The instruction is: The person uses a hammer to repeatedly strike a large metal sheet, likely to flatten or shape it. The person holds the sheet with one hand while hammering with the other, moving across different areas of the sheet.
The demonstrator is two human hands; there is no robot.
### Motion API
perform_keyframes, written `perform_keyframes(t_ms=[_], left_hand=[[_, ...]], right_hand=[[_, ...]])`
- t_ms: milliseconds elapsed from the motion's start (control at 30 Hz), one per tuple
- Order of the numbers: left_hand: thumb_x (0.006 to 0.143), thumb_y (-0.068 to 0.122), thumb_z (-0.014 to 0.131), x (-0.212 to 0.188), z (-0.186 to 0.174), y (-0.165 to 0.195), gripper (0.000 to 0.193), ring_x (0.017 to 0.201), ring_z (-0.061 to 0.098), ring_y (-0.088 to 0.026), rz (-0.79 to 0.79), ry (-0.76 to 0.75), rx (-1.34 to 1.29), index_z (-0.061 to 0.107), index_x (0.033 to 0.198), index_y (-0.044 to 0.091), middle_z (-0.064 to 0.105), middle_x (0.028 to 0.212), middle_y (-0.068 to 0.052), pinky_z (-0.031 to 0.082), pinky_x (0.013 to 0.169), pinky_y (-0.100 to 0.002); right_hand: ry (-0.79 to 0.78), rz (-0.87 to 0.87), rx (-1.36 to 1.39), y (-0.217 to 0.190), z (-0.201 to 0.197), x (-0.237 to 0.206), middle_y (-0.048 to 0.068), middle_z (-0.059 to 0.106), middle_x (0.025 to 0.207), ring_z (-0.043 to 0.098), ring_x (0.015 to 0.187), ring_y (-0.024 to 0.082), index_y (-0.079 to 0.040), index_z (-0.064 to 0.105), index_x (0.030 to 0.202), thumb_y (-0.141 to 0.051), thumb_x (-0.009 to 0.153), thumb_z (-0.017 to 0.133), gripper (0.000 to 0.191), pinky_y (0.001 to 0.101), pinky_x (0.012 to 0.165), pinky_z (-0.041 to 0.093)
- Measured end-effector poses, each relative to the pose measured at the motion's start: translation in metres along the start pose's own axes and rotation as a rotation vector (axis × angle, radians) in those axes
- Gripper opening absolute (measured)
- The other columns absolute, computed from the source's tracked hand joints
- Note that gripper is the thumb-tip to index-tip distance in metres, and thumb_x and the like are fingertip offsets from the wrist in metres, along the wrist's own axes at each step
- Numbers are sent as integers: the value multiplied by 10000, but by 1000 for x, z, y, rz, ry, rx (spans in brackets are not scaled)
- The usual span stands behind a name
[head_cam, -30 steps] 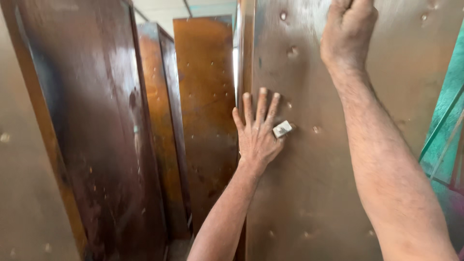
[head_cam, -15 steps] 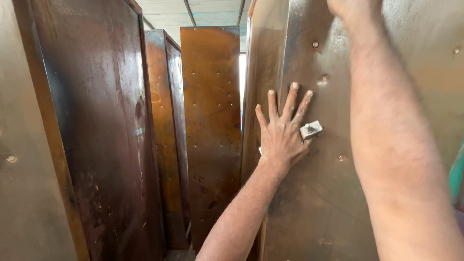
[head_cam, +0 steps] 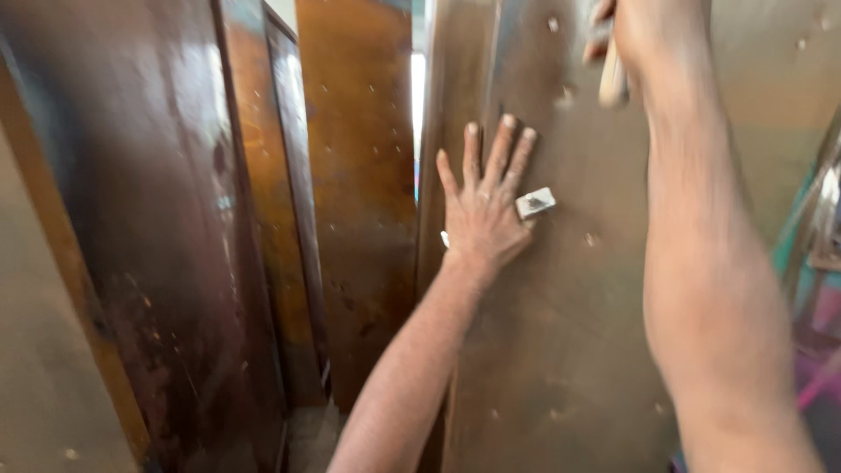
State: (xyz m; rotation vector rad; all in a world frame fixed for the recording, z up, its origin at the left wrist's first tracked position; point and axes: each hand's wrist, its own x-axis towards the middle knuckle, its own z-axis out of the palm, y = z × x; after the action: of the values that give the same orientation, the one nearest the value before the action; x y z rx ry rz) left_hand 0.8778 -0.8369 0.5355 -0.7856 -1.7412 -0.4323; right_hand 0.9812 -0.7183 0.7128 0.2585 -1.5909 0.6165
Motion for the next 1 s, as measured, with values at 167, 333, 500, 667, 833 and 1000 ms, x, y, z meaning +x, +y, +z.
perform_keyframes(t_ms=[167,333,500,667,833,1000], left_hand=[[909,666,540,-46,21,9,1000,1624,106,-297,122,5,-107,189,1672,122,114,1751,-37,90,1309,-596],[908,680,520,-101,36,31,971,1573,121,-352,139,-51,-76,226,1630,101,155,1711,-72,112,1246,-641],[986,646,509,-133,51,53,906,1586,154,-373,91,6,-61,263,1644,74,188,1724,-104,136,1257,-643],[966,631,510,-157,58,62,902,1585,159,-372,73,-62,-95,266,1630,72,178,1720,-110,146,1277,-567],[979,628,521,-163,56,59,911,1594,149,-373,109,0,-174,248,1638,61,157,1723,-107,140,1303,-508],[976,563,531,-164,51,51,868,1605,158,-324,135,-114,-122,250,1648,90,174,1732,-75,142,1311,-487]], right_hand=[[-102,230,488,26,-62,-186,43,545,959,585,616,157,-188,217,1542,-174,1158,482,466,330,450,511],[32,485,380,64,-93,-333,33,491,782,487,482,110,-89,346,1455,-160,1060,479,424,300,425,475],[-18,587,391,104,-105,-358,20,523,821,488,549,88,-25,450,1307,-198,1047,582,339,265,457,425],[-104,347,146,112,-109,-361,20,551,731,536,542,80,1,454,1185,-301,1101,556,330,246,480,444],[6,-36,72,111,-91,-346,89,609,897,597,680,168,28,436,1353,-343,1104,587,471,340,611,495],[-172,339,-324,112,-79,-335,213,681,837,684,760,347,44,522,1287,-338,1087,609,439,487,679,521]])
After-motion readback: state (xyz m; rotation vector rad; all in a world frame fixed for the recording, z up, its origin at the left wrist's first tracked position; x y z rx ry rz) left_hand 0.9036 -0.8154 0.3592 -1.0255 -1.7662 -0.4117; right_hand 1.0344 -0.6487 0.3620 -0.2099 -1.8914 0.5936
